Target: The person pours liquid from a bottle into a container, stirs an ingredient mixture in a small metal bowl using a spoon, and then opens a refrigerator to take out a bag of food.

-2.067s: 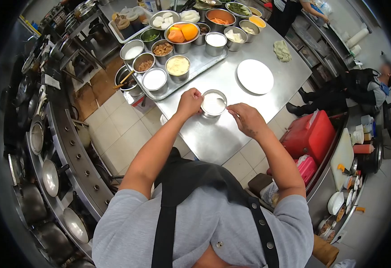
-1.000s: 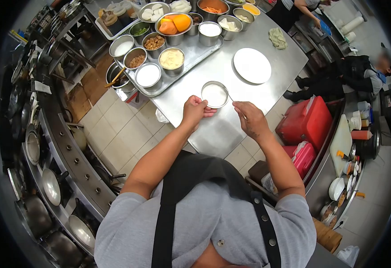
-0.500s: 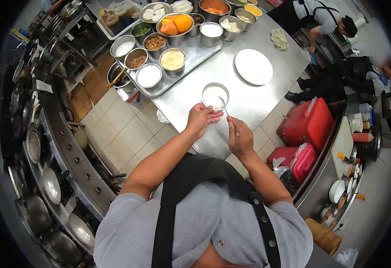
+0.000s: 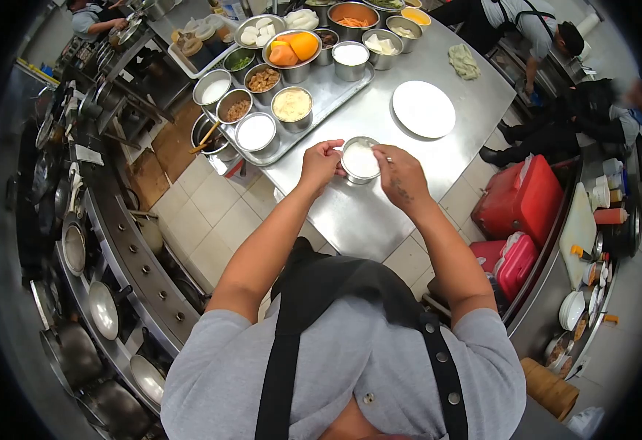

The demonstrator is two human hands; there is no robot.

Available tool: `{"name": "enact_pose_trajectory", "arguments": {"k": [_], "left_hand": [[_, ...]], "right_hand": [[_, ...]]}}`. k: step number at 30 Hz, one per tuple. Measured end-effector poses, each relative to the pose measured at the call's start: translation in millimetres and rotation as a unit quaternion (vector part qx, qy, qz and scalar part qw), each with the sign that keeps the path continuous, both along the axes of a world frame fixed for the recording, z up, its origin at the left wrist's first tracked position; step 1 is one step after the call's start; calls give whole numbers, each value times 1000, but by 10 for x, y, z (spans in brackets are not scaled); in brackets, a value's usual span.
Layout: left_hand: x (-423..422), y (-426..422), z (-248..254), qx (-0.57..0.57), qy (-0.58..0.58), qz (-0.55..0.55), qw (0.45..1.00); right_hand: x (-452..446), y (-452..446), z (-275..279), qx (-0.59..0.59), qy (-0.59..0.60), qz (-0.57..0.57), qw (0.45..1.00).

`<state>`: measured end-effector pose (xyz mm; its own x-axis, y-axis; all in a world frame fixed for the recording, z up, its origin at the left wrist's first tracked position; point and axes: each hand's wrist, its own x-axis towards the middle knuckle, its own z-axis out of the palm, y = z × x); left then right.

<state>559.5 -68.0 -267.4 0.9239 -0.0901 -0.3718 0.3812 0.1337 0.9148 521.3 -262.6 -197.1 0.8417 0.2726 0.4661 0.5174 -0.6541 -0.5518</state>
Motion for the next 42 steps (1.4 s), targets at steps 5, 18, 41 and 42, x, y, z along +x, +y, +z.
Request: {"name": "enact_pose_trajectory", "arguments": {"k": [5,18,41,42], "left_hand": [[2,-2,-1,-43,18,15,999],[-8,-6,-49,-93,22,18,995],[-191,-195,-25,-52,29,89,994],[-237,-226,-11,-62,32,97,993]], "right_hand": [[-62,90,156,-152,74,133,977],[-10,57,147,-193,68,148,967],[-121,-368,162,-118,69,92,986],[-143,-334,180,-114,51,89,988]]}}
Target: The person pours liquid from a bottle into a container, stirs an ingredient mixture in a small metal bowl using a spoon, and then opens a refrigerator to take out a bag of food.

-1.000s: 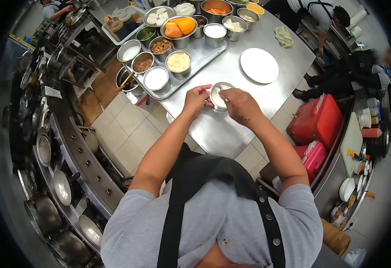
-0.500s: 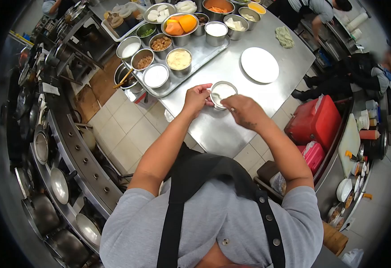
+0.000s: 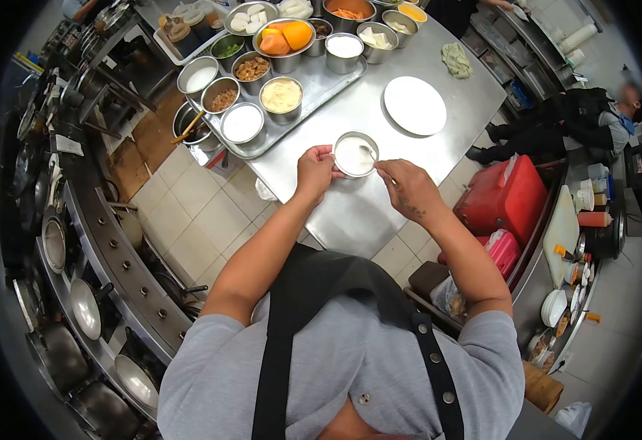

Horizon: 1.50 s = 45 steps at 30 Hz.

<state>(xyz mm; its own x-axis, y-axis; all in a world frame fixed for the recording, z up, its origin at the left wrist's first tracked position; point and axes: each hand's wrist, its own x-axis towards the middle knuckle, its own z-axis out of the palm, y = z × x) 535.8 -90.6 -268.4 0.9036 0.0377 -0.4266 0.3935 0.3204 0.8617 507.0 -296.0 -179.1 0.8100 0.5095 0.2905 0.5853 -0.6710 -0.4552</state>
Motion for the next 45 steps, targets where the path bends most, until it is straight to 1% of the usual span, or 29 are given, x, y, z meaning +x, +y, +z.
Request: {"name": "enact_pose_trajectory", "arguments": {"k": [1,4,7,10,13,14,17,19,22,25,28,30,33,36,40,45], "left_hand": [[-42,-24,2,-10,3,7,1000],[-93,-70,-55,-18,3,24,1000],[-142,-141,-48,-47,9,59,997],[-212,-193,-30,-67,24,78,994],[-295,-199,-75,-103,29,32,994],[-301,-205,-84,-109,35,34,993],[-306,-219,-91,-130,49,36,990],[-305,-219,-104,-146,55,31,987],[-365,-245,-106,-180,62,-8,982],[-371,-260,-112,-139,64,11,988],[-216,-192,-168,-79,29,69,994],[-169,-150,-162,-77,22,46,996],[-178,-134,-89,-72,20,16,997],[-216,-159,-87,-66,21,2,998],[-226,-170,-140,-81,18,0,997],[-234,-168,-128,-95,33,2,995]], "right_hand": [[-22,15,1,6,-18,-2,1000],[-20,-19,-112,-36,-32,-8,999],[-202,39,-263,-52,-42,-14,998],[-369,161,-235,-3,-74,-38,997],[-317,108,-270,25,-97,-58,993],[-294,84,-289,29,-108,-66,991],[-362,72,-403,60,-100,-79,990],[-463,132,-401,100,-98,-87,986],[-542,174,-397,140,-98,-112,979],[-560,161,-467,155,-107,-135,973],[-615,180,-499,167,-99,-127,973],[-653,199,-500,179,-88,-116,973],[-463,138,-431,149,-114,-78,979],[-225,-20,-409,83,-104,-50,990],[-277,-119,-283,21,-51,-36,998],[-7,-278,-77,13,-38,16,999]]}}
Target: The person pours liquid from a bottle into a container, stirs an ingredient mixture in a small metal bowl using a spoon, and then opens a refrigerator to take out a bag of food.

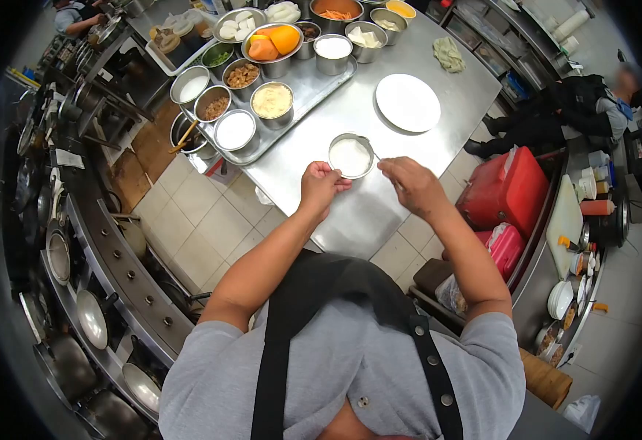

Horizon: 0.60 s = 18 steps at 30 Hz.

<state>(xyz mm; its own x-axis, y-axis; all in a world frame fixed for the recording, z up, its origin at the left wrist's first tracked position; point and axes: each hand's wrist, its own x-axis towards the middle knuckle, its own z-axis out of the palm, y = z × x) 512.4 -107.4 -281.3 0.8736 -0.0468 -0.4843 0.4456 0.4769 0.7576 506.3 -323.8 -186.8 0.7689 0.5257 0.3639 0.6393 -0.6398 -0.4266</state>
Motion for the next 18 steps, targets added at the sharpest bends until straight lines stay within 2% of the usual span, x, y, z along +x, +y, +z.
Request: {"name": "enact_pose_trajectory", "arguments": {"k": [5,8,12,18], "left_hand": [[-11,8,34,-4,-3,9,1000],[-9,9,-4,2,-3,1,1000],[-2,3,-14,-12,-1,6,1000],[-66,-44,24,-39,6,10,999]], "right_hand": [[-10,-72,111,-44,92,22,994],[81,-12,168,-23,30,23,999],[58,25,146,-48,21,26,998],[-93,209,53,4,-23,-53,998]]}}
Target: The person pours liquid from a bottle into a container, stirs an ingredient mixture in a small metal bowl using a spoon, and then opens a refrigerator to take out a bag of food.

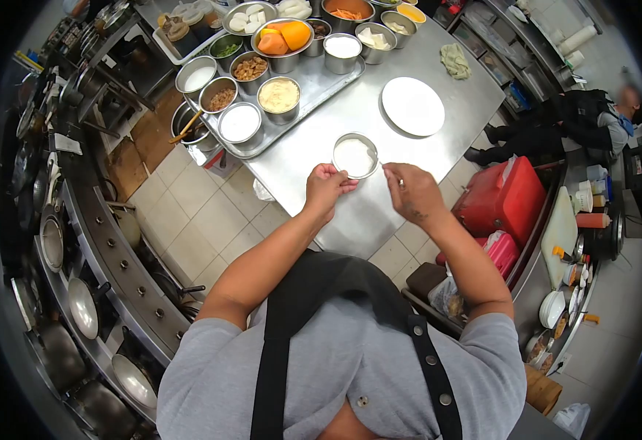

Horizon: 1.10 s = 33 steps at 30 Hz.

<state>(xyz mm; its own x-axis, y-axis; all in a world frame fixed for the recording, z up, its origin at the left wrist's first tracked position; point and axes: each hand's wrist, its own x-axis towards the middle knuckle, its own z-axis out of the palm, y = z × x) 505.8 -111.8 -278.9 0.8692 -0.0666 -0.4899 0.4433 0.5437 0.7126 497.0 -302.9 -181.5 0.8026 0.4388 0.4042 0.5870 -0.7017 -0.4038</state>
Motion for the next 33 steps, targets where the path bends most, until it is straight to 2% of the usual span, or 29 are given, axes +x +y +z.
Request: {"name": "enact_pose_trajectory", "arguments": {"k": [3,5,11,20,24,28,33], "left_hand": [[-51,-49,21,-26,16,-10,999],[-95,-51,-3,-54,18,-27,998],[-93,-12,35,-18,23,-30,999],[-61,24,-3,1,18,-31,999],[-44,35,13,21,20,-22,999],[-22,20,85,44,4,-1,999],[-20,67,84,52,6,-7,999]], "right_hand": [[-175,166,-86,1,-17,-6,1000],[-260,242,-56,56,-23,-9,998],[-238,216,-277,92,-49,-64,993],[-528,288,-325,154,-21,-29,987],[-362,233,-384,155,-53,-92,982],[-255,306,-498,156,-52,-44,985],[-450,280,-383,151,-26,7,988]]}}
